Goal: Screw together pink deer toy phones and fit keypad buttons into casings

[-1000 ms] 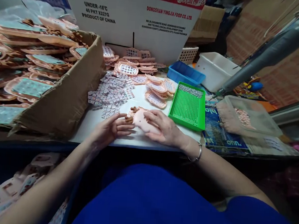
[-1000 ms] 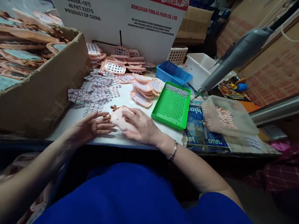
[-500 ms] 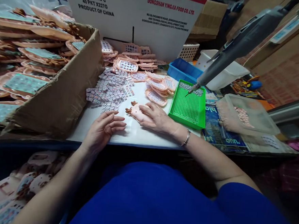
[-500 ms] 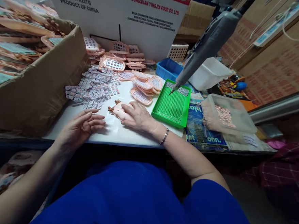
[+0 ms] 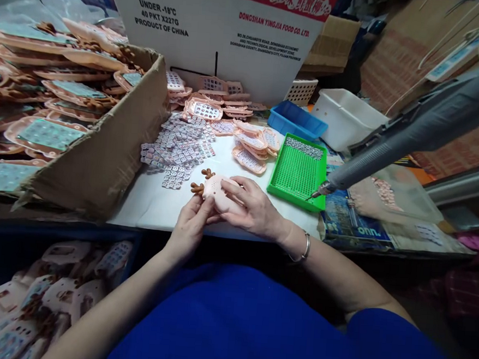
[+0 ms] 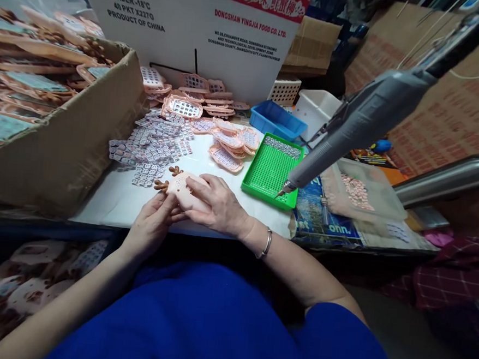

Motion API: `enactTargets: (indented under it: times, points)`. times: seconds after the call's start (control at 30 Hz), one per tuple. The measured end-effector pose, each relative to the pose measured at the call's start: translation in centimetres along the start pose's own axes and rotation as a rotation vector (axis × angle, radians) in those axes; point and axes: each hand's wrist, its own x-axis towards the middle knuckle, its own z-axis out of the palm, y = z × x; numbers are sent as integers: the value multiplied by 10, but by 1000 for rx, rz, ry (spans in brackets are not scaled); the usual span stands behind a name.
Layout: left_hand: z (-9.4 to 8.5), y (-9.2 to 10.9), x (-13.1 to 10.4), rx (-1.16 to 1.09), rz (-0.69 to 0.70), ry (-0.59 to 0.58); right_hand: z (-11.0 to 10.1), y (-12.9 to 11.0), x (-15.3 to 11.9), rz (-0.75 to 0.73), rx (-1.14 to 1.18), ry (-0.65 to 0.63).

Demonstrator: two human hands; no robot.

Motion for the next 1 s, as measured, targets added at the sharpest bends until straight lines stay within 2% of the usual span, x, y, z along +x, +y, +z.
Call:
enactTargets:
  times: [0.13,0.2,0.3,0.4,0.5,0.7,0.87,0.93,1.0]
  points:
    - [8,-3,-6,119,81,45,1,-10,-13,25,-64,30]
    - [7,-3,-9,218,113,55,-2,-13,-18,59,44,93]
    - [2,-3,-15,379,190,17,-11,-18,-18,222,280,170]
    - [0,-5,-18,479,281,-46,-20,-22,-13,362,469,121]
    - [1,-9,-19,493,302,-54,-25,-23,-9,423,574,126]
    - [4,-12,-20,497,289,10,-27,-21,-8,333,497,93]
    - [4,-13,-18,466,248,8,-30,-21,-5,334,400,99]
    - [2,-15,-16,540,310,38,-30,-21,-3,284,333,66]
    - [-1,-17,-15,644,433,68,-31,-22,-2,209,260,61]
